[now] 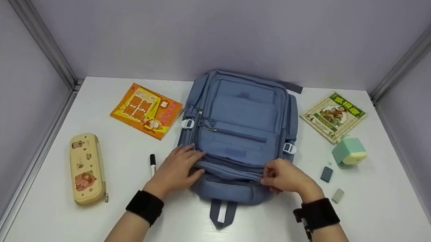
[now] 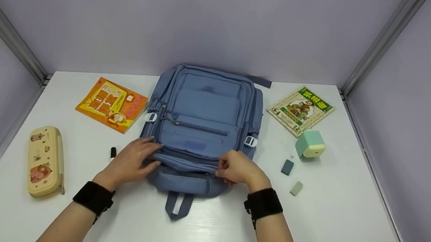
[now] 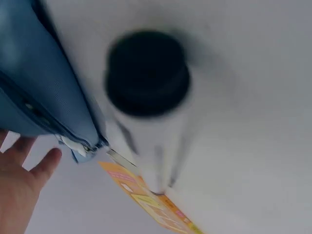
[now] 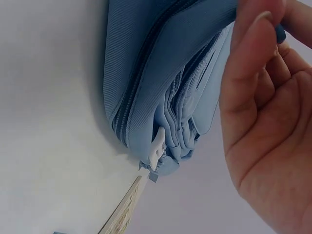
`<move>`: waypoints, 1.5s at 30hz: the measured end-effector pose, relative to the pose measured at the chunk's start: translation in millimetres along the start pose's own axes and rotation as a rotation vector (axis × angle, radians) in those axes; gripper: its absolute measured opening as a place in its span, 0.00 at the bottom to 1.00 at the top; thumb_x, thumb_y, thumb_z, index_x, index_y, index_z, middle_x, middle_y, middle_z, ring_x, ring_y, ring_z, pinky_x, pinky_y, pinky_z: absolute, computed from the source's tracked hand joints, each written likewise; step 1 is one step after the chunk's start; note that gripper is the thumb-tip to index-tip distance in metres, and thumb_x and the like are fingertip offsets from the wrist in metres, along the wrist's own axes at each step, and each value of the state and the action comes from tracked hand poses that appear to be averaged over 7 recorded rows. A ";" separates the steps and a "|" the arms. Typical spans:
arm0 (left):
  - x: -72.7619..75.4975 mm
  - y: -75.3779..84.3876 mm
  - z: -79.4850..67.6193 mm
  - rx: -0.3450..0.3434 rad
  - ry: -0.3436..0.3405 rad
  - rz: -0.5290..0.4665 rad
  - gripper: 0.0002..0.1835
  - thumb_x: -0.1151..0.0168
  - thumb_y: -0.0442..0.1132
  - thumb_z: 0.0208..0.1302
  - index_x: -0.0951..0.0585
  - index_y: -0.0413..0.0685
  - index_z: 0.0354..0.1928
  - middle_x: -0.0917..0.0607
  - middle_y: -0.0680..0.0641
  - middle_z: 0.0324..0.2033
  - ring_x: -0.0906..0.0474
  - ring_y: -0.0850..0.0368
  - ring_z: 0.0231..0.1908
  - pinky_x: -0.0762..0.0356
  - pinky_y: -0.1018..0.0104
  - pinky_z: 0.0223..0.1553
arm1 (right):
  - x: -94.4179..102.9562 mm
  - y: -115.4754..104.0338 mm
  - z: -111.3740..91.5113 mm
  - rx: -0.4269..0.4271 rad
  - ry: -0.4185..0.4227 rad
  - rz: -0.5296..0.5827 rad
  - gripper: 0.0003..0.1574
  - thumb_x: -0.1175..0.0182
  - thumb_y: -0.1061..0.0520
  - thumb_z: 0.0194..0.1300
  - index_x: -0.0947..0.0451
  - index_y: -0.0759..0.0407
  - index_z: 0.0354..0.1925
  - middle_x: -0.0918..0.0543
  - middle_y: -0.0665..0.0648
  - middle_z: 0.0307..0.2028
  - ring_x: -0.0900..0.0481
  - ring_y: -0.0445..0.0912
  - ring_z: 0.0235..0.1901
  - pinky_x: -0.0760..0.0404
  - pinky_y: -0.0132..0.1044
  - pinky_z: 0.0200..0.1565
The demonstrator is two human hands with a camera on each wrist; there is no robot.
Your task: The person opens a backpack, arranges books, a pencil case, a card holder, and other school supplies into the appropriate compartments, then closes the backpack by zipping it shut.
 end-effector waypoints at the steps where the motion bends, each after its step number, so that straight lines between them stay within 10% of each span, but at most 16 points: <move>1: -2.0 5.6 1.6 -0.016 0.004 0.027 0.29 0.44 0.57 0.70 0.24 0.45 0.63 0.22 0.42 0.59 0.37 0.43 0.68 0.44 0.44 0.67 | -0.1 0.5 0.0 -0.001 -0.002 0.006 0.09 0.35 0.61 0.64 0.22 0.60 0.27 0.20 0.54 0.17 0.22 0.44 0.16 0.24 0.38 0.21; 13: -25.0 55.9 23.4 -0.107 -0.062 0.181 0.27 0.53 0.62 0.71 0.26 0.64 0.67 0.29 0.48 0.67 0.37 0.45 0.68 0.41 0.43 0.65 | -3.3 8.6 0.6 -0.020 -0.003 0.019 0.11 0.30 0.60 0.60 0.22 0.58 0.25 0.19 0.53 0.17 0.21 0.45 0.17 0.22 0.38 0.22; 30: -5.0 54.1 28.3 -0.102 0.174 0.058 0.13 0.40 0.48 0.69 0.13 0.51 0.46 0.15 0.48 0.52 0.19 0.46 0.53 0.25 0.39 0.50 | 20.1 30.3 -22.0 -0.031 0.061 0.059 0.09 0.35 0.64 0.63 0.24 0.62 0.27 0.21 0.54 0.18 0.23 0.45 0.18 0.23 0.37 0.23; 45: -4.0 52.4 26.4 -0.069 0.142 0.013 0.13 0.42 0.48 0.70 0.14 0.49 0.45 0.16 0.48 0.54 0.21 0.46 0.55 0.27 0.38 0.53 | 49.0 66.6 -35.7 -0.146 0.168 -0.027 0.09 0.35 0.64 0.63 0.25 0.61 0.28 0.19 0.55 0.21 0.21 0.46 0.21 0.22 0.40 0.25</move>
Point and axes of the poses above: each hand's wrist, its own z-axis towards the middle knuckle, its own x-axis out of the back of the hand, y = z × x, the point moved 10 cm from there along z, towards the middle knuckle
